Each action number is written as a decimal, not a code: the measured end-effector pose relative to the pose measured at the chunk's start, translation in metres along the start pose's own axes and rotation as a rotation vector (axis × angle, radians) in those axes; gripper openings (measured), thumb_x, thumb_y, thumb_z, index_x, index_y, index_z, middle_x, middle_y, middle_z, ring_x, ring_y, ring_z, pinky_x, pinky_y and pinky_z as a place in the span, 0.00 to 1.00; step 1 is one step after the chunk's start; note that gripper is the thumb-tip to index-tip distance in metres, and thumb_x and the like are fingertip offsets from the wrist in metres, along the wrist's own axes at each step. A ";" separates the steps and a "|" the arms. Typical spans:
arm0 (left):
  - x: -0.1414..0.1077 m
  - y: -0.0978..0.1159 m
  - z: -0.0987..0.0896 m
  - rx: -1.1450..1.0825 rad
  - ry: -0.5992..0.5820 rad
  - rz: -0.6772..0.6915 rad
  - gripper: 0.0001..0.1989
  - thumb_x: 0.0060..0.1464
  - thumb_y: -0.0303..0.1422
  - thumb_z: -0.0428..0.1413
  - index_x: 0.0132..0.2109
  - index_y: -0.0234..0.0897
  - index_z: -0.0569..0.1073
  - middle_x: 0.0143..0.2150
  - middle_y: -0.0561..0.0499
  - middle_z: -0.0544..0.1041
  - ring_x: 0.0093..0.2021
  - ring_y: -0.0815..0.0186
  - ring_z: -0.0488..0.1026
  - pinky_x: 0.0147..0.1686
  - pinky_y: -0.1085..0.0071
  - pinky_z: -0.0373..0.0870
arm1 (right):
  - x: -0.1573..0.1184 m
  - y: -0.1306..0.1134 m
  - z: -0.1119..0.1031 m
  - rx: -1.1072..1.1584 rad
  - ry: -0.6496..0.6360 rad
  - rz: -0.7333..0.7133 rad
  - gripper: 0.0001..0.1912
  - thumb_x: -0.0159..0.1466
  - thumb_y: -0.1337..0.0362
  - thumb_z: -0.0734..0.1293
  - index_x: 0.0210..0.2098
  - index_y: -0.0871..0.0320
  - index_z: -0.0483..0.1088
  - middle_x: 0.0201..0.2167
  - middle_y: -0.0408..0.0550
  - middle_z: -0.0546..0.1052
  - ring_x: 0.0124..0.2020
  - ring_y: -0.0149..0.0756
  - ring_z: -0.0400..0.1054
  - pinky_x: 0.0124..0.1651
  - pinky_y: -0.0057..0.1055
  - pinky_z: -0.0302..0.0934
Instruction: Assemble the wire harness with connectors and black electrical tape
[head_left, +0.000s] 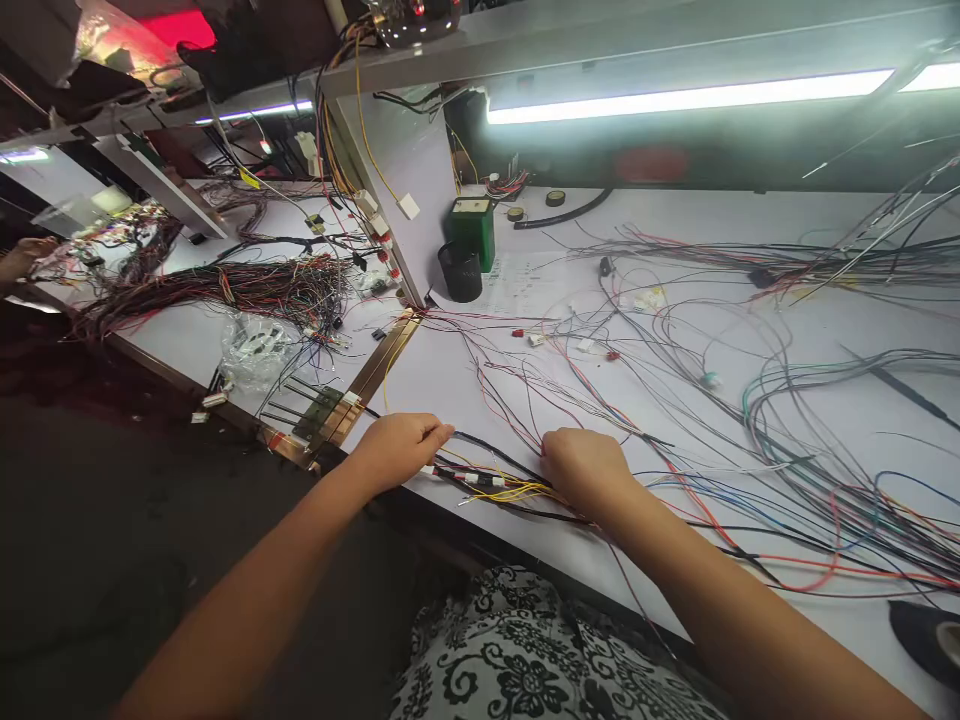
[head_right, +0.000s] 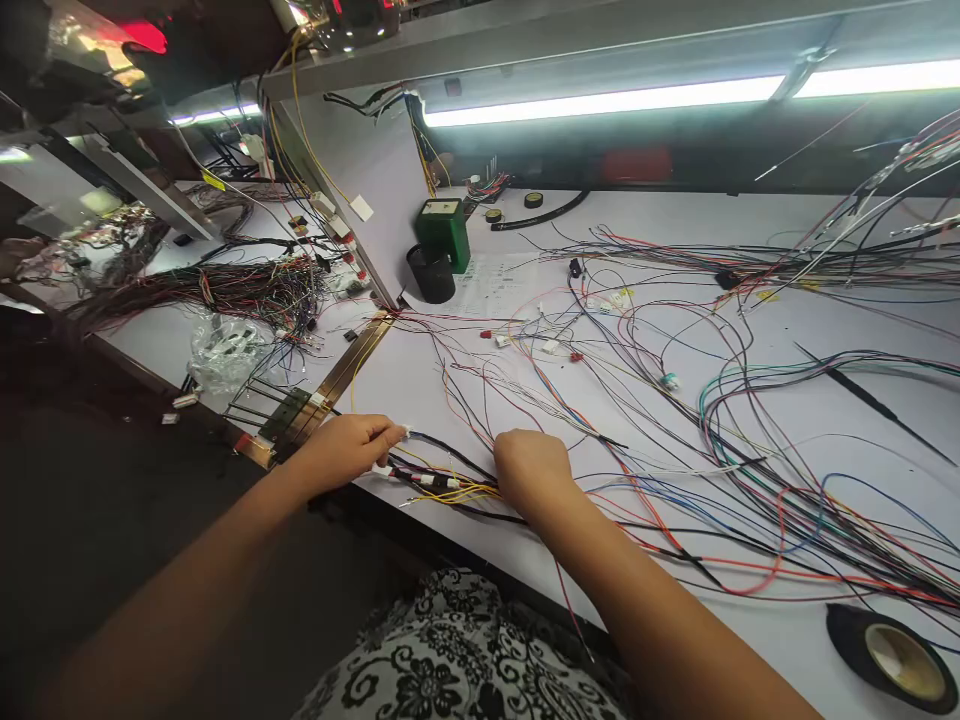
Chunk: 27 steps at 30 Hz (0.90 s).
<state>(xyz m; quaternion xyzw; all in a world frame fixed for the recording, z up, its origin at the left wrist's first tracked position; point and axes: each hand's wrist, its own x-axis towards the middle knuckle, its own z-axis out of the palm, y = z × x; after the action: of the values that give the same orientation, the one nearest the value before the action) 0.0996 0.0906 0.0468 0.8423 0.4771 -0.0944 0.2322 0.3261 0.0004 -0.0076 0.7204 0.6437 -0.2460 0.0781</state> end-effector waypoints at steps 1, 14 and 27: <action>0.003 0.002 0.005 -0.075 -0.019 0.038 0.24 0.60 0.48 0.42 0.26 0.39 0.71 0.25 0.53 0.76 0.27 0.64 0.70 0.29 0.70 0.58 | 0.000 0.000 0.000 0.015 -0.003 0.006 0.09 0.58 0.68 0.62 0.30 0.61 0.74 0.31 0.60 0.77 0.32 0.46 0.72 0.30 0.32 0.54; 0.041 0.023 0.058 -0.810 -0.056 0.444 0.12 0.58 0.39 0.53 0.38 0.36 0.76 0.47 0.45 0.76 0.48 0.61 0.72 0.50 0.66 0.66 | -0.023 0.027 0.021 0.823 0.141 -0.190 0.13 0.65 0.59 0.57 0.47 0.55 0.65 0.26 0.39 0.68 0.26 0.31 0.61 0.30 0.27 0.55; 0.041 0.057 0.062 -1.251 -0.188 0.287 0.20 0.57 0.38 0.56 0.56 0.40 0.71 0.51 0.43 0.75 0.52 0.59 0.69 0.52 0.63 0.63 | -0.011 0.010 0.023 0.894 0.185 -0.291 0.17 0.70 0.54 0.51 0.40 0.57 0.64 0.27 0.42 0.66 0.28 0.33 0.59 0.33 0.29 0.54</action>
<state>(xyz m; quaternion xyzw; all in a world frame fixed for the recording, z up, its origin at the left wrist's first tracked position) 0.1729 0.0667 -0.0062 0.5914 0.3021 0.1601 0.7303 0.3288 -0.0209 -0.0249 0.6046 0.5734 -0.4418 -0.3323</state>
